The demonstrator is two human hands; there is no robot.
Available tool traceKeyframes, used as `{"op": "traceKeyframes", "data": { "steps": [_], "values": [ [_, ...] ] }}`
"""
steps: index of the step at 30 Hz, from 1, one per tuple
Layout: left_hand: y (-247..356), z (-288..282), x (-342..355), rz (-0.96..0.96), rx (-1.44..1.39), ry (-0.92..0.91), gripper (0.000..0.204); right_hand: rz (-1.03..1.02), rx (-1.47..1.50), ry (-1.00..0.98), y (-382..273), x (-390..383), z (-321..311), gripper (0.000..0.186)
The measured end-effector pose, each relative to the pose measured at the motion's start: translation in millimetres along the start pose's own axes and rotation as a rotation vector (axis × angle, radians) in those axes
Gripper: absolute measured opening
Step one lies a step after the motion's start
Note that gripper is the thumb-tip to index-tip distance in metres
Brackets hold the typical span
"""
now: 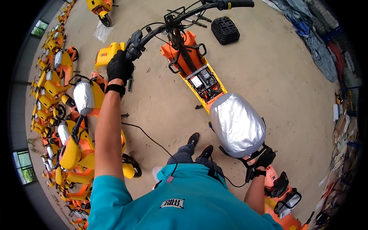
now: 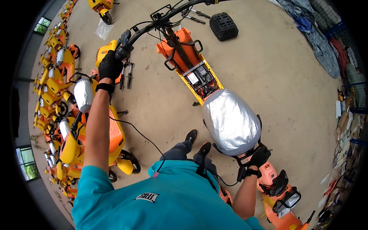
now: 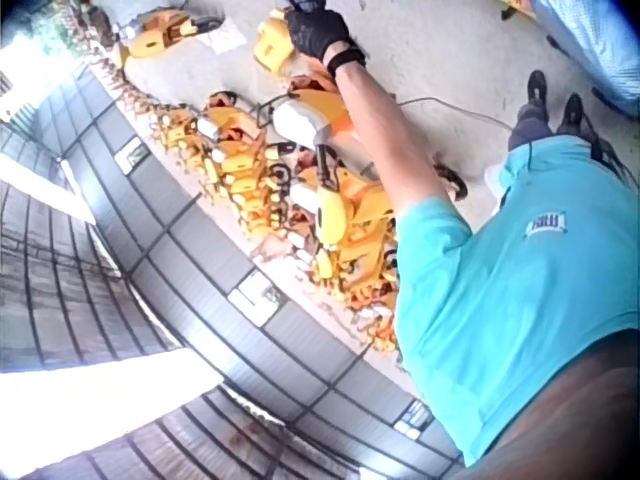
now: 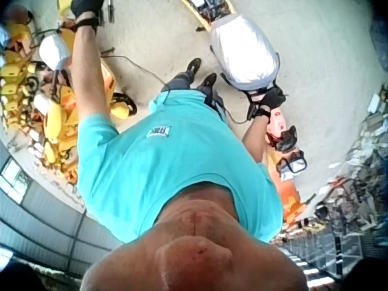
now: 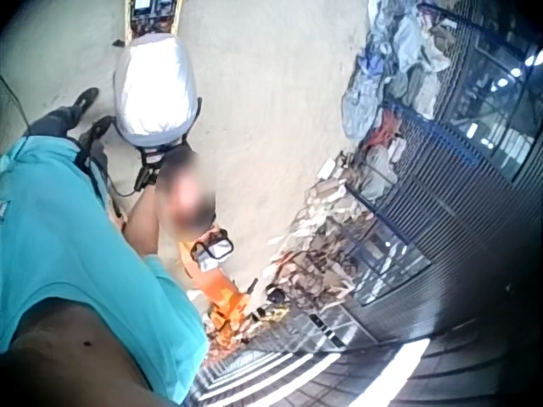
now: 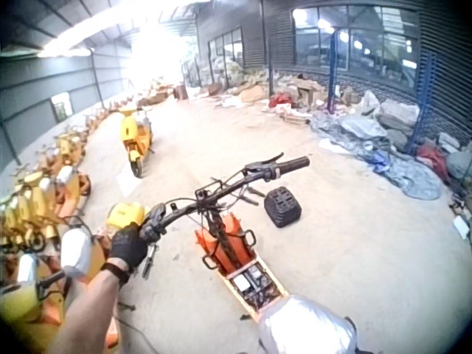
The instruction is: The person uses a wrench to loosen a bolt on the front wheel of a scooter and then tests the throttle and brake levers on the handlebar.
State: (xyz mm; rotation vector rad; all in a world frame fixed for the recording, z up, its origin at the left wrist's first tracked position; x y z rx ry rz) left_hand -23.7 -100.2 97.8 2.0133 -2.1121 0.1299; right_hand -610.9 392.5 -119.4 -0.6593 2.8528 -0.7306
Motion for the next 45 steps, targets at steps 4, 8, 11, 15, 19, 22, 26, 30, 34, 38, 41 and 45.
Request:
{"op": "traceKeyframes", "data": {
  "steps": [4,8,11,15,19,22,26,30,34,38,41,45],
  "values": [
    [7,-2,7,-0.004,-0.006,0.016,0.022,0.063,-0.012,-0.028,-1,5,1,0.034],
    [13,3,9,-0.010,0.029,0.009,0.028,0.122,0.039,-0.045,5,12,3,0.035],
    [16,-2,6,0.107,0.145,0.186,0.037,0.138,0.027,-0.033,-8,8,-1,0.037],
    [19,-8,-9,0.083,0.121,0.266,0.044,0.168,0.063,-0.062,-24,-2,-9,0.036],
    [22,-4,-24,0.029,0.087,0.248,0.045,0.132,-0.024,-0.044,-18,-3,-10,0.035],
    [19,3,-29,0.008,0.060,0.236,0.043,0.111,-0.092,-0.020,-4,-3,-7,0.034],
    [15,-3,-31,0.008,0.033,0.154,0.041,0.052,-0.053,-0.083,-16,-11,-9,0.033],
    [4,-1,-30,0.050,-0.021,0.130,0.026,0.063,-0.072,-0.051,0,-14,-6,0.035],
    [-6,1,-22,-0.022,-0.050,-0.009,0.020,-0.065,-0.125,-0.037,14,-13,2,0.032],
    [0,3,-20,-0.020,-0.032,-0.027,0.020,0.125,0.028,-0.078,8,-13,-4,0.036],
    [2,6,-18,-0.018,-0.053,-0.001,0.020,0.167,-0.061,-0.039,11,-7,-6,0.037],
    [14,-2,-16,0.066,0.061,0.140,0.029,0.101,-0.007,-0.100,14,0,-2,0.035]
  ]
}}
Point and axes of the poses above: each hand's wrist, its own x-axis towards the middle knuckle, its own z-axis out of the palm, y = z × x, the point moved 6 cm from there along x, towards the middle knuckle, and after that the axes turned 2 degrees about z, right-handed, at the moved point
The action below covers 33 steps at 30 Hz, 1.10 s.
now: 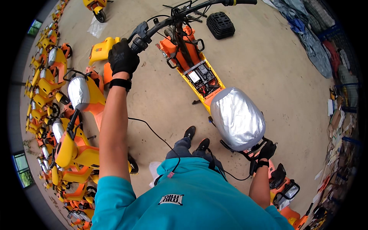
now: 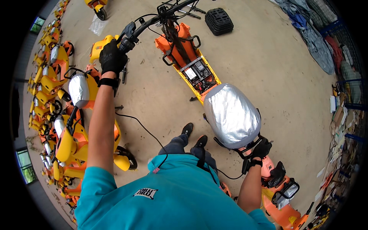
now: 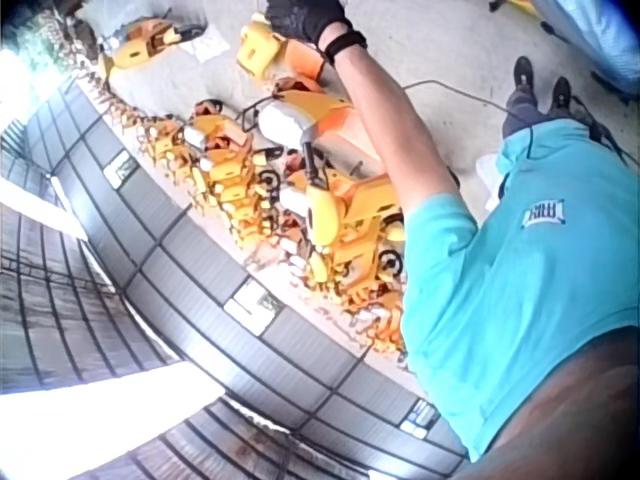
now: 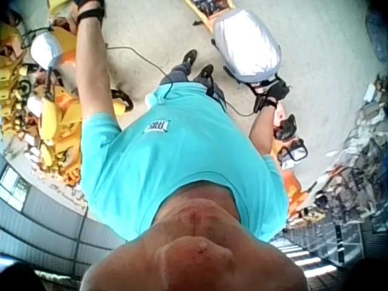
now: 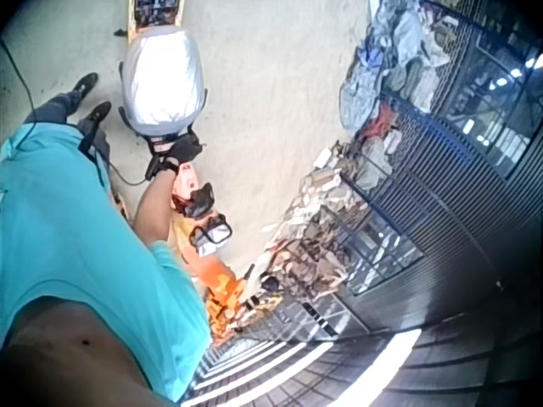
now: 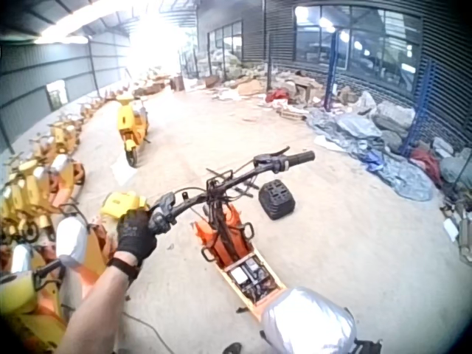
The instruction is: The person uses a wrench to loosen a bolt on the front wheel of a scooter and then tests the throttle and brake levers on the handlebar.
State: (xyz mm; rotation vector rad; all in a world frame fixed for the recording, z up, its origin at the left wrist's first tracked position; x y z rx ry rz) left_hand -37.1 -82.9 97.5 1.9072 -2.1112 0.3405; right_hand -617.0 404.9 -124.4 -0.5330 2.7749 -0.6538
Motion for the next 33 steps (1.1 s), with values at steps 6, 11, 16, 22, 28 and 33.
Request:
{"op": "traceKeyframes", "data": {
  "steps": [6,11,16,22,28,33],
  "values": [
    [10,-5,-20,0.024,0.000,0.156,0.044,-0.004,-0.063,0.042,-5,-9,-7,0.033],
    [10,-4,-36,-0.009,-0.016,0.133,0.046,0.011,-0.159,0.045,5,-13,-8,0.024],
    [7,-1,-41,0.002,-0.025,0.100,0.047,-0.348,-0.576,0.064,28,-10,4,0.022],
    [5,-4,-52,0.014,-0.013,0.095,0.046,-0.368,-0.408,0.112,27,-18,1,0.031],
    [6,-2,-50,0.011,-0.033,0.082,0.044,-0.207,-0.333,0.126,55,-8,6,0.032],
    [1,-1,-37,0.022,-0.024,0.053,0.038,-0.201,-0.181,0.078,18,-18,0,0.035]
  ]
}}
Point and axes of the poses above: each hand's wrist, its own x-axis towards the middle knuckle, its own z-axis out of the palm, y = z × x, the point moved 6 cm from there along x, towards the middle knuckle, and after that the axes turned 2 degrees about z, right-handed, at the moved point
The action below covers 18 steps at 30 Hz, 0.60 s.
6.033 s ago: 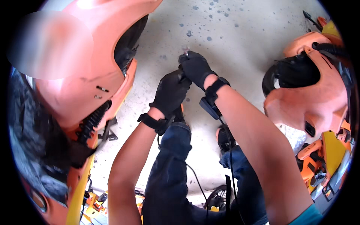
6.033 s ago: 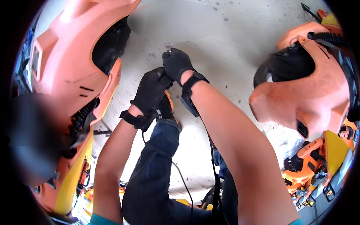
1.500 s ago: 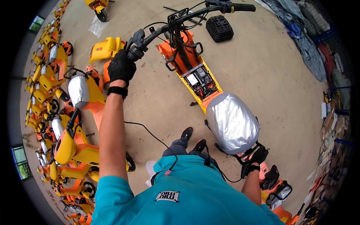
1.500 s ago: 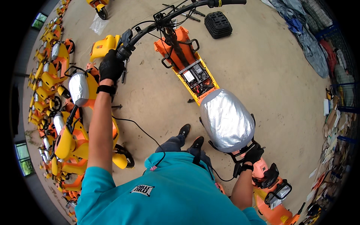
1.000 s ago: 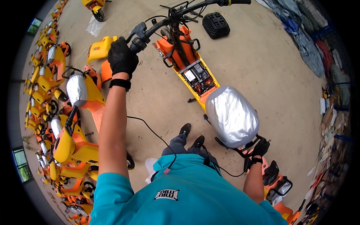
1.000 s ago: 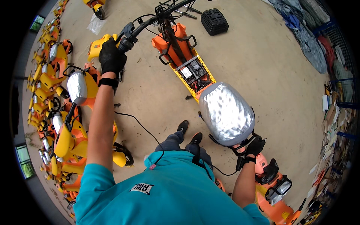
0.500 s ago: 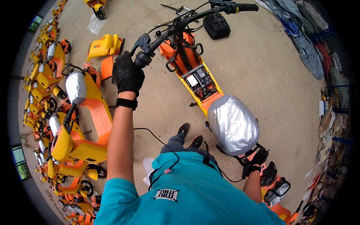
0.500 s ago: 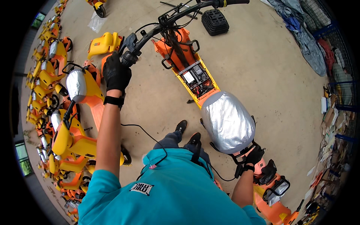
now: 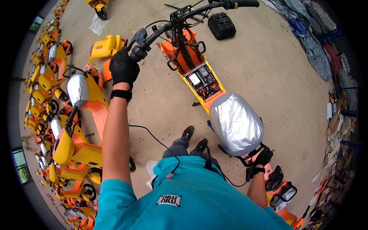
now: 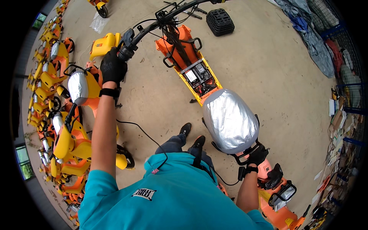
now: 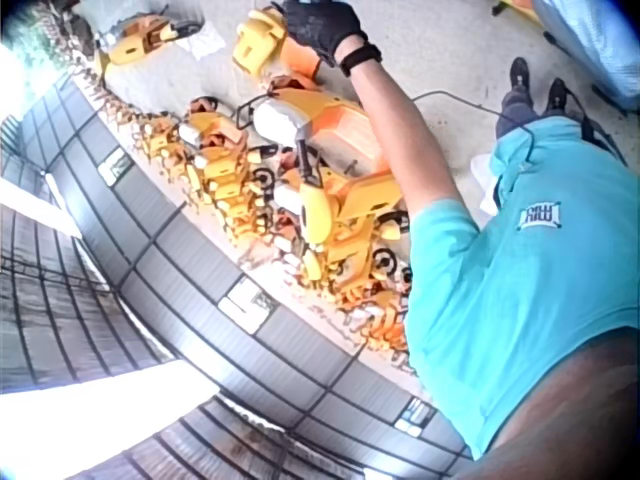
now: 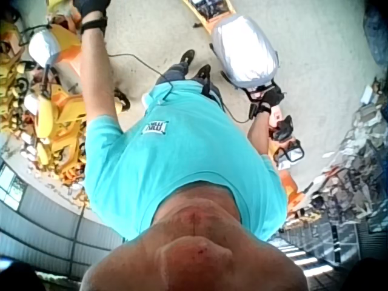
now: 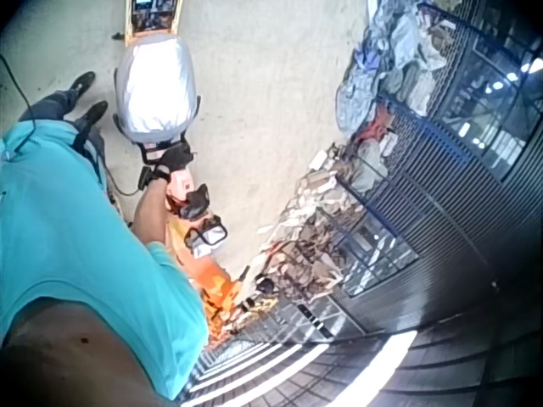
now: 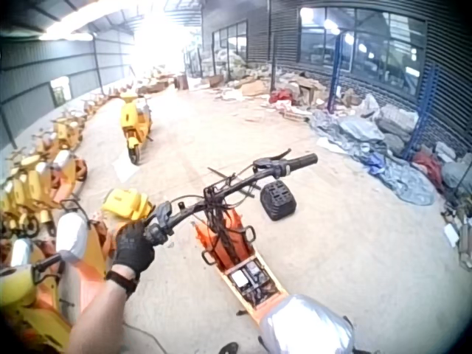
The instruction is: The person uses a wrench to loosen a bolt on the front wheel of a scooter and then tests the throttle and brake levers on the handlebar.
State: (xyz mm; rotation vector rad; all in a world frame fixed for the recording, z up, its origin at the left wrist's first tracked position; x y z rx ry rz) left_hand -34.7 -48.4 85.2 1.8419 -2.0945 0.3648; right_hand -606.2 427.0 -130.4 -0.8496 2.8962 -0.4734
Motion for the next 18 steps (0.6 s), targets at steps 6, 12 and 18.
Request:
{"op": "traceKeyframes", "data": {
  "steps": [6,12,18],
  "values": [
    [-10,8,21,-0.126,-0.050,-0.184,0.020,0.243,0.156,0.041,-13,0,-2,0.035],
    [-6,7,39,-0.100,-0.054,-0.195,0.020,0.224,0.080,0.013,-19,10,-4,0.035],
    [4,5,44,-0.058,-0.015,-0.120,0.025,0.243,0.120,-0.095,-12,23,-1,0.035]
  ]
}}
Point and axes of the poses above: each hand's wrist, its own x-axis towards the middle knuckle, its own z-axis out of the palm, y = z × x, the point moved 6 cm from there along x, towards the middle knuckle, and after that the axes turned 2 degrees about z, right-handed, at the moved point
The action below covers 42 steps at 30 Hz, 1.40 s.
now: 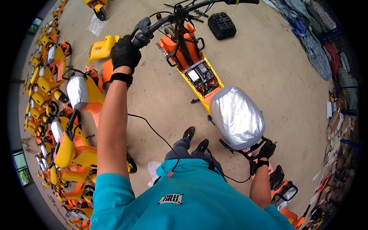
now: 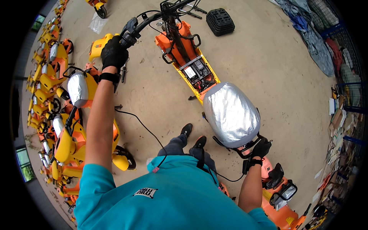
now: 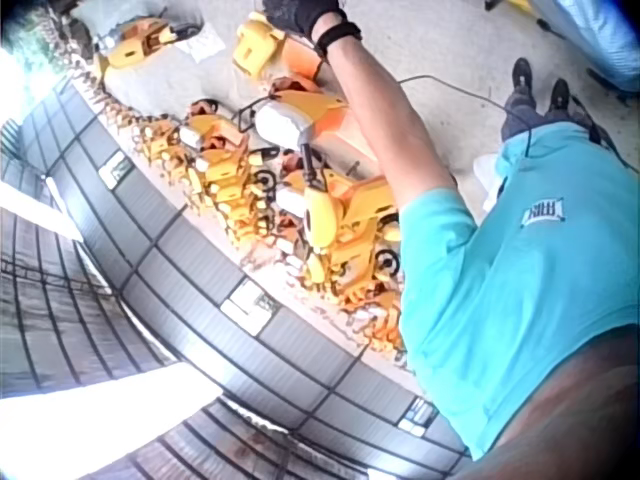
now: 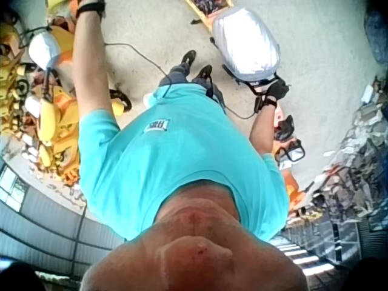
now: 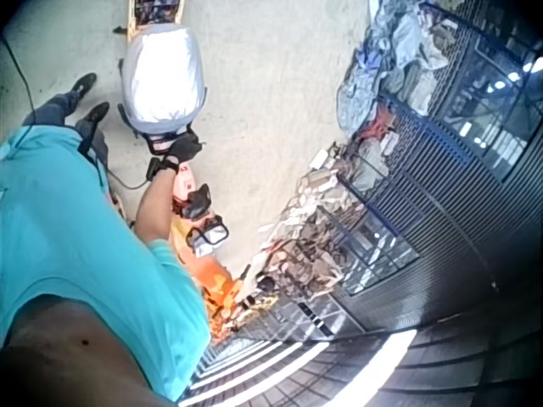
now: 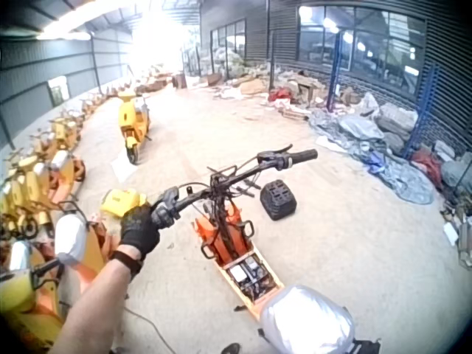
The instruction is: The person uses a wrench to loosen a bolt on the front wheel of a scooter and then tests the throttle and brake levers on the handlebar.
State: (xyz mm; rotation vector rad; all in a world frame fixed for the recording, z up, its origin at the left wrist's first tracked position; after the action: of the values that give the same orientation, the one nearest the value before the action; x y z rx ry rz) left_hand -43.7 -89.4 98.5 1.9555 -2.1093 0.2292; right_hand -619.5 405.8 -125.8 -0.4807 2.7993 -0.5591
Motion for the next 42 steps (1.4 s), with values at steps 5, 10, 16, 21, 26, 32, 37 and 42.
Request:
{"op": "traceKeyframes", "data": {
  "steps": [5,10,16,21,26,32,37,42],
  "values": [
    [1,-5,-7,0.075,0.071,0.206,0.043,-0.074,-0.084,-0.047,-7,-2,-2,0.034],
    [1,0,-16,0.072,0.048,0.168,0.043,-0.086,-0.137,0.011,-4,-6,-5,0.033],
    [4,-4,-32,0.062,0.011,0.201,0.051,-0.234,-0.300,0.036,25,2,2,0.021],
    [-2,1,-34,0.055,-0.003,0.160,0.053,-0.109,-0.103,0.087,50,8,8,0.022],
    [-7,4,-40,0.075,-0.012,0.143,0.051,-0.169,-0.113,0.096,52,4,9,0.021],
    [2,-2,-39,0.046,-0.009,0.082,0.045,-0.208,-0.105,0.069,33,-3,4,0.026],
    [-1,8,-22,0.037,0.004,0.020,0.034,-0.155,0.091,0.037,20,-8,4,0.037],
    [-6,18,-10,-0.028,0.023,-0.109,0.021,0.042,0.195,0.094,-7,-24,4,0.036]
  ]
}}
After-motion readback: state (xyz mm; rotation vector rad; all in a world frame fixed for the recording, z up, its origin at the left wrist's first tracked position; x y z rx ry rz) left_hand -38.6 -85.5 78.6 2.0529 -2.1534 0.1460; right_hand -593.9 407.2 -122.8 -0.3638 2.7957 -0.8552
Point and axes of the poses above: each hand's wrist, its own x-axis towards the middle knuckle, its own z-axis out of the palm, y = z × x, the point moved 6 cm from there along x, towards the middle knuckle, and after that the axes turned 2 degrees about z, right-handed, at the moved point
